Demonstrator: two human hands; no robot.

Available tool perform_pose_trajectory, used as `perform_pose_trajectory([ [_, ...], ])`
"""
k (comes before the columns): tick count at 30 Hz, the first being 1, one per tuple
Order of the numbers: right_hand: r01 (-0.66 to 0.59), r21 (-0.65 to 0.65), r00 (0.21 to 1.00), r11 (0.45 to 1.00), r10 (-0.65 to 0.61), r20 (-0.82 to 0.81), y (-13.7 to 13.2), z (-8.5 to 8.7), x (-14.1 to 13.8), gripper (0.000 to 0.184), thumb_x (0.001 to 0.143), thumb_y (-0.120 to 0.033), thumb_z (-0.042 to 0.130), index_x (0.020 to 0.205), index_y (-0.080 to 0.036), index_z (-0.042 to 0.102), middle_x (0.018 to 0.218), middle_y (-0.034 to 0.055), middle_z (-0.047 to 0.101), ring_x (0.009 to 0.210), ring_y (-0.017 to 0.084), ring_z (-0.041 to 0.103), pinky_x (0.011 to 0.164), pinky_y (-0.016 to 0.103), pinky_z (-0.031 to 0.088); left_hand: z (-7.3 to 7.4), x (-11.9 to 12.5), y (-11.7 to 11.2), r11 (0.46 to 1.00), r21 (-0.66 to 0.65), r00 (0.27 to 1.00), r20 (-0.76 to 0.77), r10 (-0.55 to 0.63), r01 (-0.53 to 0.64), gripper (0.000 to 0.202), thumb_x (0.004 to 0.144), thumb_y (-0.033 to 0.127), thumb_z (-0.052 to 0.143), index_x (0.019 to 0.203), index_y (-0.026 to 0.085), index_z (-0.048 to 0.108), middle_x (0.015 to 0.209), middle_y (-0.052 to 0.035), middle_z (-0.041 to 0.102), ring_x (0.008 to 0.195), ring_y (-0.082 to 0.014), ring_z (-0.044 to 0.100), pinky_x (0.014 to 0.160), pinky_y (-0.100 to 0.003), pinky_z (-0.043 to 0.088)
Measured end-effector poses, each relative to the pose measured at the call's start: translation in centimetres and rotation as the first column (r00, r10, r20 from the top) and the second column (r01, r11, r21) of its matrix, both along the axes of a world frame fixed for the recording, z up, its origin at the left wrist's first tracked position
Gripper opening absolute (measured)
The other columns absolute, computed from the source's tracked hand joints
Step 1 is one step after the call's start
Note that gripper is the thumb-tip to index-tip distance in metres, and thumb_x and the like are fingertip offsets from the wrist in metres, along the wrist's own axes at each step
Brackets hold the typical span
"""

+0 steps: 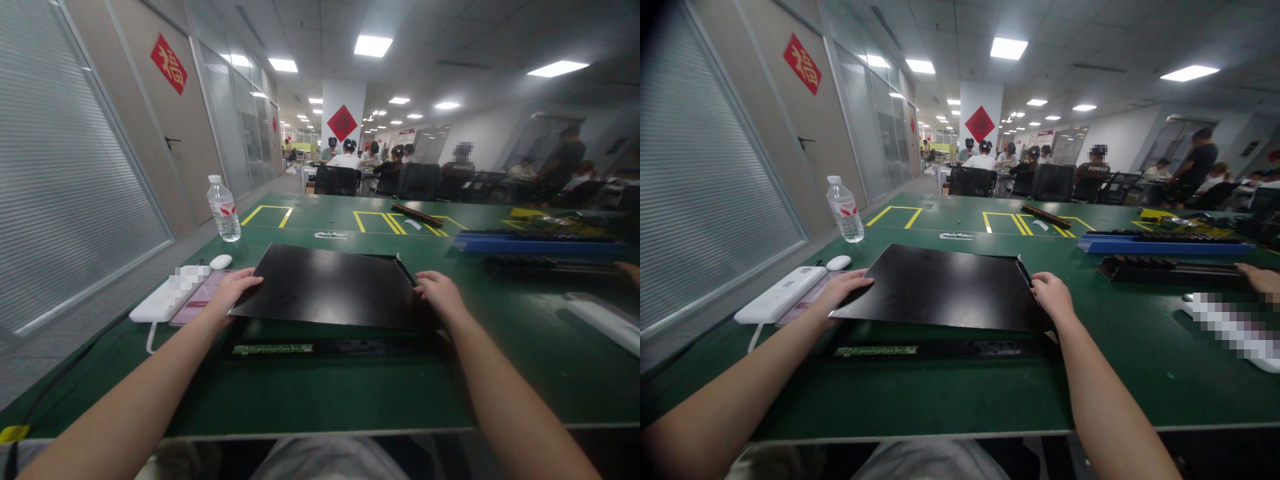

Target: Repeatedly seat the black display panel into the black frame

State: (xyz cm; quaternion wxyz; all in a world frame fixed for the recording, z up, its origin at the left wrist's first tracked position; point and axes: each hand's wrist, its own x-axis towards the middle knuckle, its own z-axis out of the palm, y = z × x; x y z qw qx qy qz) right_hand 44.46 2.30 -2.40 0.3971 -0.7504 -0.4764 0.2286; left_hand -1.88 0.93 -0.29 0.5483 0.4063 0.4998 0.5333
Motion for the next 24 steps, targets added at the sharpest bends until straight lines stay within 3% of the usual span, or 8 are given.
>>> perform_pose_trajectory([
  [4,0.014,-0.03,0.995,0.999,-0.011,0.098,-0.2,0.4,-0.2,0.032,0.075,-0.027,0.058,0.104,-0.021,0.071,0.076,0.0044,0.073,0.061,0.018,0.063,0.06,0.028,0.046,0.3,0.2,-0.2,1.0,-0.02,0.998,-0.057,-0.025,0.023,0.034,0.059,0.019,0.08,0.092,0.02,0.075,0.071,-0.0039,0.077,0.065,-0.0251,0.073,0.06,-0.03,0.057],
  [14,0.002,-0.032,0.959,0.999,0.007,0.285,-0.5,0.7,-0.3,0.027,0.074,-0.028,0.06,0.097,-0.024,0.074,0.076,0.0046,0.072,0.07,0.021,0.064,0.063,0.031,0.043,1.1,0.9,-0.8,0.998,-0.037,0.995,-0.089,-0.049,0.046,0.02,0.059,0.019,0.079,0.078,0.019,0.072,0.068,-0.0034,0.076,0.057,-0.0208,0.07,0.056,-0.027,0.053],
  [24,-0.003,-0.066,0.908,0.998,0.03,0.419,-1.0,1.4,-0.9,0.032,0.075,-0.029,0.057,0.1,-0.023,0.076,0.083,0.0062,0.074,0.078,0.022,0.066,0.065,0.029,0.043,0.9,1.0,-0.5,0.998,-0.067,0.988,-0.152,-0.017,0.007,0.034,0.058,0.021,0.078,0.091,0.016,0.071,0.069,-0.0036,0.075,0.059,-0.02,0.07,0.058,-0.026,0.053],
])
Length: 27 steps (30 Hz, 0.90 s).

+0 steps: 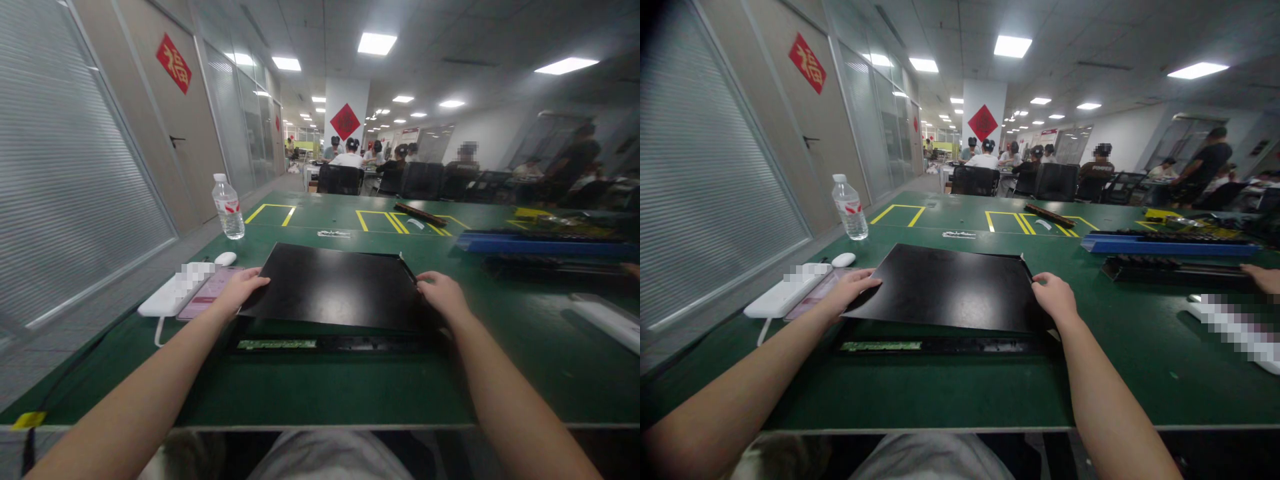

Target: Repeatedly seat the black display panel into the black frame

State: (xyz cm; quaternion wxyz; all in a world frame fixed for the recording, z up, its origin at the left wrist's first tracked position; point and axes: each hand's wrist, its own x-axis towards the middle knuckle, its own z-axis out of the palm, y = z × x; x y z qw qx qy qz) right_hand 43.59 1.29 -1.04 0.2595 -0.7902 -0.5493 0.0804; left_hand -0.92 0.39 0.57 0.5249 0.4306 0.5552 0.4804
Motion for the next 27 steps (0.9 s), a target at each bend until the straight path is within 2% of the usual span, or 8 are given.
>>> perform_pose_trajectory([
  [6,-0.001,-0.037,0.998,0.999,0.003,0.06,-0.23,0.29,-0.21,0.035,0.077,-0.031,0.054,0.103,-0.024,0.076,0.086,0.0062,0.074,0.081,0.023,0.066,0.065,0.029,0.043,-0.23,0.07,0.14,0.999,0.026,1.0,0.02,0.024,-0.024,0.049,0.057,0.019,0.077,0.105,0.015,0.068,0.071,-0.002,0.076,0.06,-0.0192,0.07,0.06,-0.026,0.053],
  [18,-0.007,-0.057,1.0,0.998,0.008,0.006,0.09,0.14,0.22,0.035,0.077,-0.03,0.052,0.101,-0.023,0.076,0.09,0.0057,0.075,0.081,0.022,0.066,0.067,0.03,0.043,-0.15,0.44,-0.05,0.999,0.042,1.0,0.005,0.028,-0.029,0.043,0.064,0.012,0.07,0.106,0.013,0.063,0.068,-0.0018,0.075,0.057,-0.0188,0.069,0.058,-0.026,0.053],
  [27,-0.04,-0.037,0.995,0.999,0.044,0.094,0.13,-0.03,0.28,0.034,0.077,-0.029,0.052,0.098,-0.025,0.078,0.09,0.0061,0.075,0.085,0.024,0.066,0.068,0.03,0.044,-0.45,0.27,0.21,0.998,0.044,0.999,0.003,0.032,-0.032,0.046,0.063,0.013,0.071,0.108,0.013,0.064,0.066,-0.0012,0.074,0.057,-0.0195,0.069,0.057,-0.027,0.053],
])
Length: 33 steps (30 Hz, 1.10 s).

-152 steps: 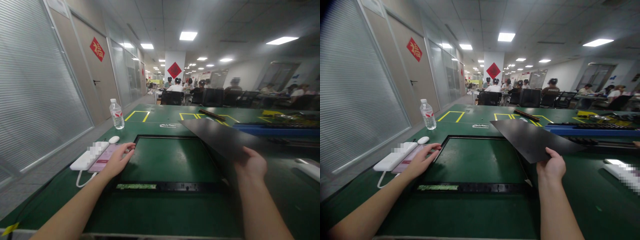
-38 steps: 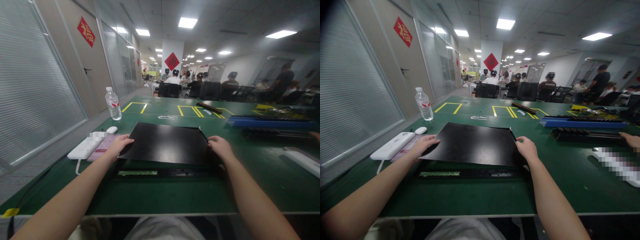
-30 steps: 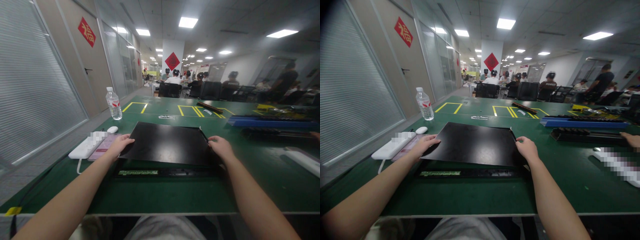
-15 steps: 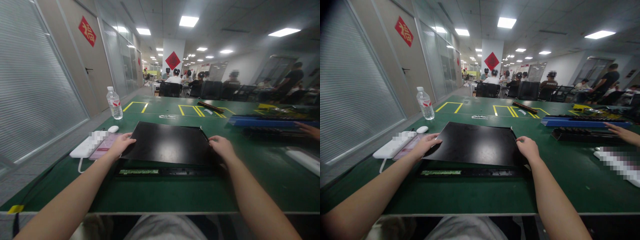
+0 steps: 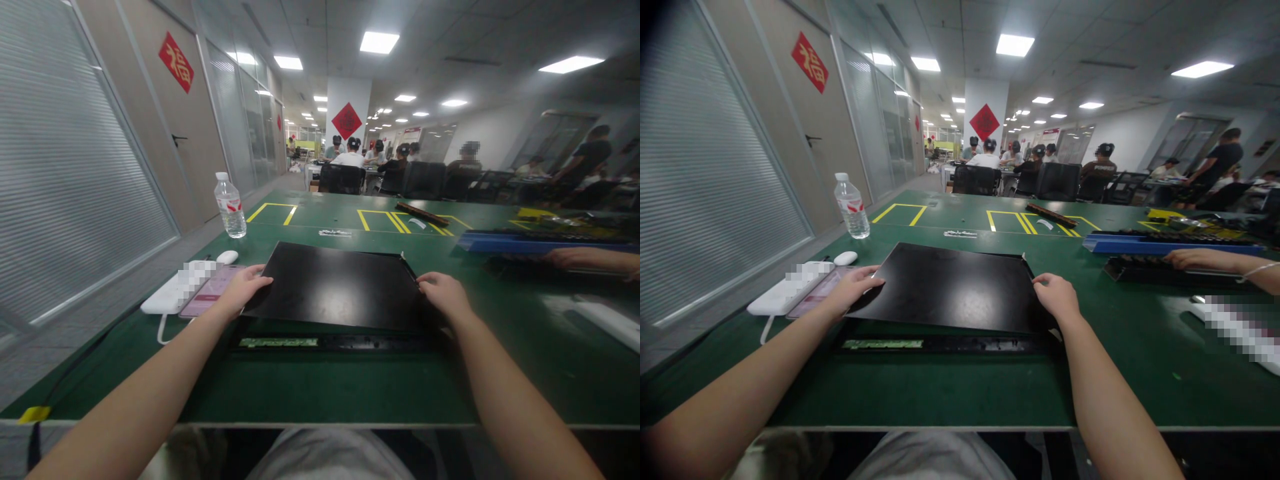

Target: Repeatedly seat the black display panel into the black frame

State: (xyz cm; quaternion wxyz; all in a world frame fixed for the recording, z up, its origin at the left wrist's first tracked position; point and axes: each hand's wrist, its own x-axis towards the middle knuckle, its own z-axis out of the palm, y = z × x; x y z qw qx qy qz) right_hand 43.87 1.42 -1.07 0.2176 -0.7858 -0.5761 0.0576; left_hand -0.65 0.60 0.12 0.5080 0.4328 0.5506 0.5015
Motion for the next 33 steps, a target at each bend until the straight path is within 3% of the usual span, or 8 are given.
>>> perform_pose_trajectory([
  [8,-0.043,-0.017,0.996,0.999,0.044,0.079,-0.05,-0.05,-0.1,0.033,0.077,-0.032,0.053,0.095,-0.026,0.079,0.091,0.0069,0.074,0.085,0.024,0.065,0.069,0.03,0.045,0.13,-0.01,-0.09,1.0,-0.002,1.0,0.01,-0.002,0.002,0.044,0.064,0.013,0.071,0.107,0.013,0.064,0.067,-0.0013,0.074,0.058,-0.0189,0.069,0.058,-0.026,0.054],
  [20,-0.04,-0.033,0.999,0.999,0.041,0.011,0.12,-0.04,0.26,0.03,0.077,-0.028,0.054,0.093,-0.024,0.079,0.084,0.0054,0.075,0.08,0.022,0.067,0.069,0.029,0.045,0.09,-0.15,-0.19,0.999,-0.019,0.999,0.043,-0.029,0.029,0.05,0.064,0.013,0.071,0.113,0.015,0.063,0.075,-0.0032,0.076,0.058,-0.0201,0.07,0.058,-0.028,0.056],
  [33,-0.043,-0.024,0.999,0.999,0.043,0.006,0.11,-0.01,0.29,0.029,0.077,-0.028,0.055,0.094,-0.024,0.079,0.087,0.0059,0.075,0.082,0.023,0.067,0.071,0.03,0.046,-0.11,-0.16,-0.08,1.0,0.01,0.998,-0.065,-0.023,0.024,0.045,0.066,0.012,0.072,0.11,0.014,0.065,0.071,-0.0039,0.075,0.061,-0.0206,0.071,0.058,-0.027,0.055],
])
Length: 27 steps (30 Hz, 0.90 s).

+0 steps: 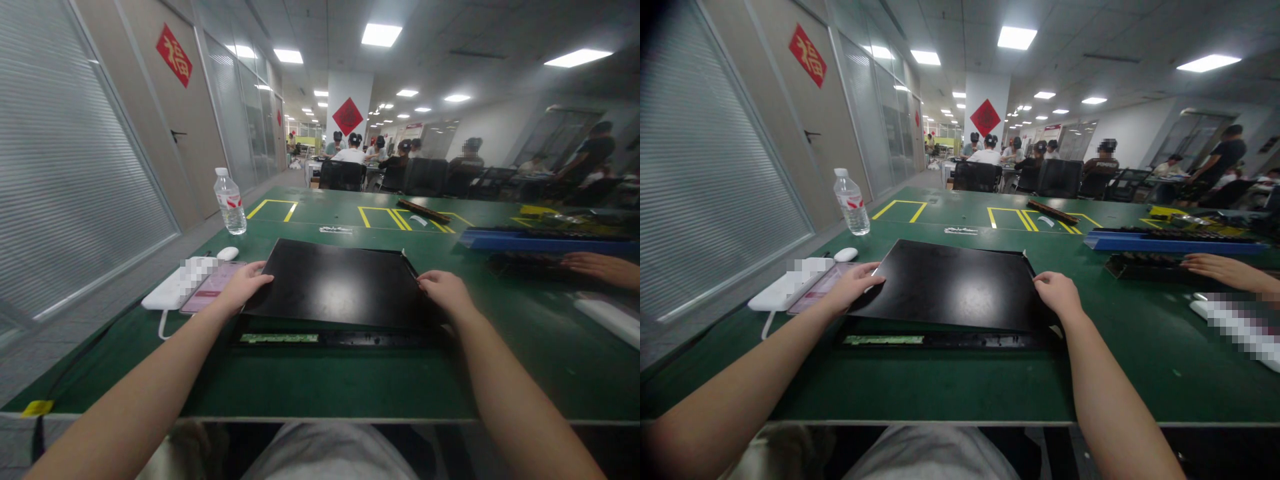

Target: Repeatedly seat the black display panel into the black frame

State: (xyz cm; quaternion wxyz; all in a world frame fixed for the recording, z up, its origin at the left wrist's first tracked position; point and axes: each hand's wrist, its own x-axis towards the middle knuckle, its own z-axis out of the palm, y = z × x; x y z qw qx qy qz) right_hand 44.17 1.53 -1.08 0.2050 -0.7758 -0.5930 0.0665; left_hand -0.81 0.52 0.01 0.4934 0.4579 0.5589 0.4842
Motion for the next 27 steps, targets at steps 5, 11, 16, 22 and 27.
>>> perform_pose_trajectory([
  [5,0.001,0.0,1.0,1.0,-0.001,0.009,0.0,0.0,0.0,0.029,0.077,-0.028,0.056,0.094,-0.023,0.079,0.09,0.0064,0.075,0.086,0.024,0.067,0.071,0.03,0.046,-0.2,-0.1,0.1,1.0,0.003,1.0,-0.015,-0.003,0.003,0.044,0.066,0.012,0.073,0.109,0.014,0.065,0.073,-0.004,0.075,0.062,-0.0207,0.071,0.059,-0.028,0.055],
  [11,-0.007,0.011,1.0,1.0,0.007,0.028,-0.1,0.0,-0.1,0.029,0.079,-0.028,0.055,0.096,-0.024,0.079,0.093,0.0058,0.076,0.089,0.025,0.067,0.072,0.03,0.047,-0.1,0.0,0.1,1.0,-0.024,1.0,0.012,0.012,-0.012,0.038,0.065,0.013,0.073,0.102,0.016,0.066,0.072,-0.0032,0.075,0.063,-0.0221,0.072,0.06,-0.029,0.056],
  [16,-0.017,0.024,1.0,1.0,0.016,0.023,-0.1,-0.2,-0.2,0.03,0.079,-0.028,0.055,0.096,-0.024,0.079,0.095,0.0052,0.076,0.089,0.024,0.067,0.073,0.029,0.048,0.4,0.3,-0.2,0.998,-0.056,0.998,0.057,0.01,-0.007,0.036,0.067,0.013,0.071,0.103,0.016,0.066,0.073,-0.0038,0.075,0.062,-0.0218,0.072,0.058,-0.029,0.057],
  [22,-0.012,0.019,1.0,1.0,0.011,0.026,-0.1,-0.1,-0.3,0.03,0.079,-0.027,0.055,0.096,-0.024,0.079,0.095,0.0045,0.076,0.089,0.023,0.067,0.074,0.029,0.047,-0.3,0.1,0.1,0.999,-0.046,0.999,0.041,0.003,-0.001,0.036,0.069,0.012,0.073,0.104,0.015,0.063,0.073,-0.0049,0.076,0.062,-0.0223,0.072,0.06,-0.031,0.057],
  [27,0.001,0.01,0.999,1.0,-0.001,0.033,-0.1,-0.1,-0.3,0.032,0.079,-0.028,0.054,0.1,-0.024,0.078,0.097,0.0053,0.075,0.091,0.024,0.067,0.074,0.03,0.047,-0.6,-0.1,0.2,1.0,-0.015,0.999,-0.029,-0.022,0.021,0.037,0.068,0.015,0.077,0.102,0.016,0.064,0.075,-0.0046,0.076,0.063,-0.0228,0.072,0.059,-0.03,0.056],
])
